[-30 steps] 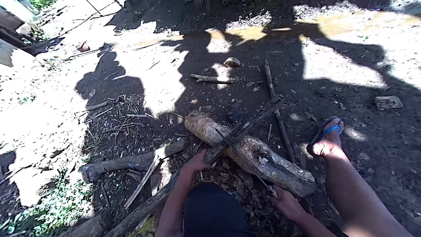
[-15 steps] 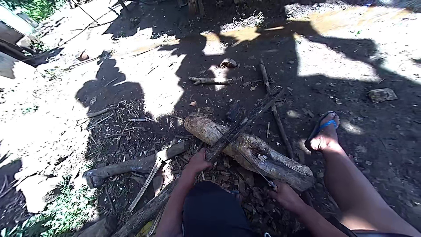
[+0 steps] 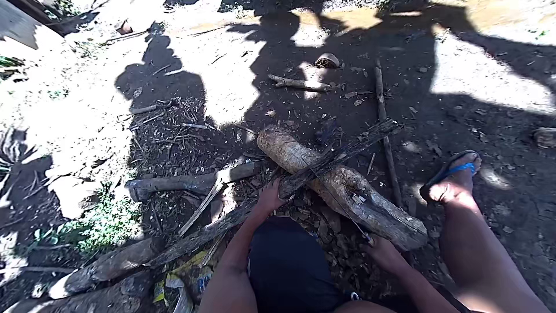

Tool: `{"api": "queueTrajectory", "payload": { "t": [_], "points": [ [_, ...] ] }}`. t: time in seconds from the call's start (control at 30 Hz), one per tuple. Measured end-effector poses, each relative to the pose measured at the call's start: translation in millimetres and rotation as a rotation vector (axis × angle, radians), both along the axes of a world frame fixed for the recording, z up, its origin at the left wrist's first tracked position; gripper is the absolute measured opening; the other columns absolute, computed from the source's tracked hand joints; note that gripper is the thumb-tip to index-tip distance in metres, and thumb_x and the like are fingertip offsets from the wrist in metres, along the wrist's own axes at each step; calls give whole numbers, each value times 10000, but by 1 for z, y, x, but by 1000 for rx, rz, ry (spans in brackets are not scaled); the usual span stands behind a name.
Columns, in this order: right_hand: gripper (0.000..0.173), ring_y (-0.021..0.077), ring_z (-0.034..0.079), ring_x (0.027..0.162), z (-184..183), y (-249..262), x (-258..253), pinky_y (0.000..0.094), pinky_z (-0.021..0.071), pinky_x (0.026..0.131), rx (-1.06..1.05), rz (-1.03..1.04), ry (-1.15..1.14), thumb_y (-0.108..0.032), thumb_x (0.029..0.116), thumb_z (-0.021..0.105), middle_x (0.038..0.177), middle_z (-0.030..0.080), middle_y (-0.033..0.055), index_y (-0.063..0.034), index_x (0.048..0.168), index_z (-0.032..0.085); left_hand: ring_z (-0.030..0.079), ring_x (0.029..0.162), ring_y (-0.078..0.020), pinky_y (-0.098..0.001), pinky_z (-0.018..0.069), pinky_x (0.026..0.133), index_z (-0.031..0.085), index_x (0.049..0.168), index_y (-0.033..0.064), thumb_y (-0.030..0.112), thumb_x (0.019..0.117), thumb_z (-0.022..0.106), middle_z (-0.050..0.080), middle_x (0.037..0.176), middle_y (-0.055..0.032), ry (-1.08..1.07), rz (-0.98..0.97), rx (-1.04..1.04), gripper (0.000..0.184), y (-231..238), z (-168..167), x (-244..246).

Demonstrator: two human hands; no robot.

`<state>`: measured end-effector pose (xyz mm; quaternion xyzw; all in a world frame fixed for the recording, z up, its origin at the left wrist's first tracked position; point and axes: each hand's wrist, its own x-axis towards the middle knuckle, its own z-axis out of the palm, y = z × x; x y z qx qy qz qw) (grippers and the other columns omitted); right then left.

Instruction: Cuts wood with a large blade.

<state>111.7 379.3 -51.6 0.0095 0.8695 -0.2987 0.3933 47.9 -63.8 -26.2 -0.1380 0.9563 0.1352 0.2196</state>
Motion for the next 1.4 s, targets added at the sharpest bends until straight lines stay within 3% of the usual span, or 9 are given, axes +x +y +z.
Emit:
{"api": "queueTrajectory", "payload": {
  "t": [0.17,0.27,0.43,0.63,0.77,0.93,1.17,1.3,1.4],
  "points": [
    [308,327,669,758,8,-4,1,609,536,708,8,-9,29,-382,911,740,804,673,129,-98,1018,685,330,1503,-416,-764,255,1139,208,1653,307,648,719,827,376,1634,-142,-27,171,165,1171,-28,17,16],
    [301,324,661,716,11,-5,5,605,532,677,-16,-29,41,-349,919,751,784,666,141,-76,1023,680,380,1475,-417,-737,305,1135,283,1635,250,639,785,782,430,1595,-163,139,335,205,1060,-55,23,38],
    [297,354,638,679,9,-6,10,629,500,640,-15,-24,91,-303,917,751,766,654,180,-37,1032,683,482,1401,-384,-690,399,1101,395,1578,170,474,881,755,508,1527,-156,430,674,139,841,-96,14,116],
    [321,352,628,697,9,-8,10,619,489,665,-20,-15,99,-272,934,727,794,653,206,17,1065,677,543,1341,-399,-601,451,1103,437,1528,61,362,913,728,553,1446,-240,412,1157,-37,744,-117,-14,252],
    [297,325,620,642,6,-8,12,597,493,623,-20,-22,119,-261,926,726,750,642,184,15,1021,671,508,1388,-393,-567,416,1149,345,1569,7,397,949,674,505,1499,-258,191,1329,-71,803,-104,-40,324],
    [327,362,641,709,4,-6,15,635,504,670,27,-14,137,-271,910,738,817,659,216,16,1053,671,442,1425,-433,-619,399,1133,362,1580,53,371,913,697,405,1577,-256,110,1177,-117,810,-79,-43,321],
    [299,334,603,649,12,-9,18,607,484,621,43,-26,145,-301,925,726,745,629,176,-9,965,673,301,1513,-413,-687,347,1124,272,1637,235,436,802,818,222,1686,-186,262,587,-116,1018,-67,-15,200],
    [281,310,570,600,13,-7,21,576,463,583,30,-42,158,-278,918,745,697,599,156,-11,924,660,259,1528,-433,-721,323,1122,232,1645,296,451,707,905,290,1662,-178,192,320,-87,1165,-63,-10,144],
    [304,335,605,648,9,-5,22,609,480,624,51,-14,178,-308,906,754,731,624,171,-18,939,670,293,1517,-410,-710,326,1130,270,1633,293,397,732,899,384,1614,-154,185,229,-79,1104,-61,-13,124]
  ]
}}
